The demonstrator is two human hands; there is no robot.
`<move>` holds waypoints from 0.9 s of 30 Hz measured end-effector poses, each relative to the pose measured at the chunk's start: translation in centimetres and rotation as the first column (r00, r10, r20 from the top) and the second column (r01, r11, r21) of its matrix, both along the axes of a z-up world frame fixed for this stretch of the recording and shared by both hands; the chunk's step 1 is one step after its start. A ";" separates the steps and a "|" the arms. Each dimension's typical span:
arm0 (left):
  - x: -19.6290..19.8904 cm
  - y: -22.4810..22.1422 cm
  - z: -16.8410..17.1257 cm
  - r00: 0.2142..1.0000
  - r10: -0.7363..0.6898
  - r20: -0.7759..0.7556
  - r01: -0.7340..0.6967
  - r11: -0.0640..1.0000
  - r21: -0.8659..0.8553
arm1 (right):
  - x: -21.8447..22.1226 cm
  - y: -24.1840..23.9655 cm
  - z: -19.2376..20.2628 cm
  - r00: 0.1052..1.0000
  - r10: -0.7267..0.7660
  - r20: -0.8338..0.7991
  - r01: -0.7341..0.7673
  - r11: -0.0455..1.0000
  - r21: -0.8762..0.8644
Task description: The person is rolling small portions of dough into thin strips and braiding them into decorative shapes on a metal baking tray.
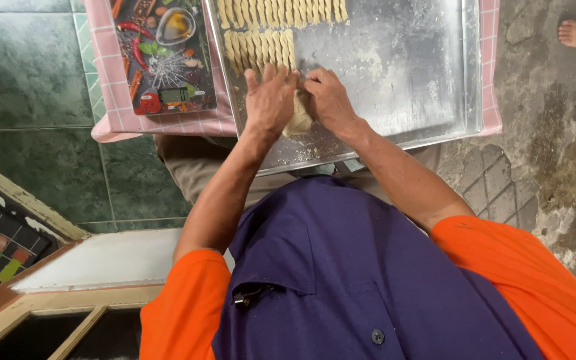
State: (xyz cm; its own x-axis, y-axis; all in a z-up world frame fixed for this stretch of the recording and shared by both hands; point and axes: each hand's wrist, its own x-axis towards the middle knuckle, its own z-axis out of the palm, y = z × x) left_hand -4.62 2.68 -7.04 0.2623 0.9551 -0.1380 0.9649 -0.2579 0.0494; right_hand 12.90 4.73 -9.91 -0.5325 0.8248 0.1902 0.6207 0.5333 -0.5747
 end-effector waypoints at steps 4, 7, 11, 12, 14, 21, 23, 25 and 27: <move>1.9 -0.3 -1.8 0.925 -0.012 -0.379 0.087 0.980 0.182 | 1.1 -0.6 0.6 0.998 -0.056 -0.029 0.055 0.997 -0.045; 3.2 -0.2 -2.2 0.897 -0.035 -0.441 0.115 0.981 0.157 | 2.0 -0.5 -0.7 0.997 -0.083 0.002 0.083 0.996 -0.045; 4.4 -0.5 -1.3 0.859 -0.037 -0.511 0.108 0.988 0.110 | 1.9 -0.1 -1.4 0.989 -0.139 0.054 0.138 0.990 0.027; 4.3 -0.7 -1.3 0.877 -0.003 -0.481 0.072 0.990 0.125 | 1.9 -0.1 -1.1 0.989 -0.145 0.036 0.145 0.989 0.017; 3.9 -1.0 -1.2 0.893 0.030 -0.449 0.037 0.989 0.140 | 1.9 -0.1 -0.6 0.988 -0.154 0.019 0.154 0.988 0.008; 1.8 -2.4 -1.2 0.993 0.110 -0.046 -0.108 0.993 0.043 | 1.7 1.0 -1.3 0.987 -0.082 0.138 0.073 0.995 0.074; 1.0 -3.5 -1.0 0.986 0.137 0.101 -0.139 0.990 0.014 | 1.4 1.1 -1.5 0.981 -0.032 0.191 0.007 0.992 0.128; 0.3 -4.2 -1.4 0.971 0.123 0.207 -0.148 0.982 0.113 | 1.0 1.5 -0.5 0.931 0.034 0.363 -0.094 0.984 0.149; 0.0 -5.1 0.4 0.958 0.121 0.260 -0.156 0.981 0.115 | 1.3 1.8 -2.1 0.925 0.052 0.377 -0.115 0.982 0.149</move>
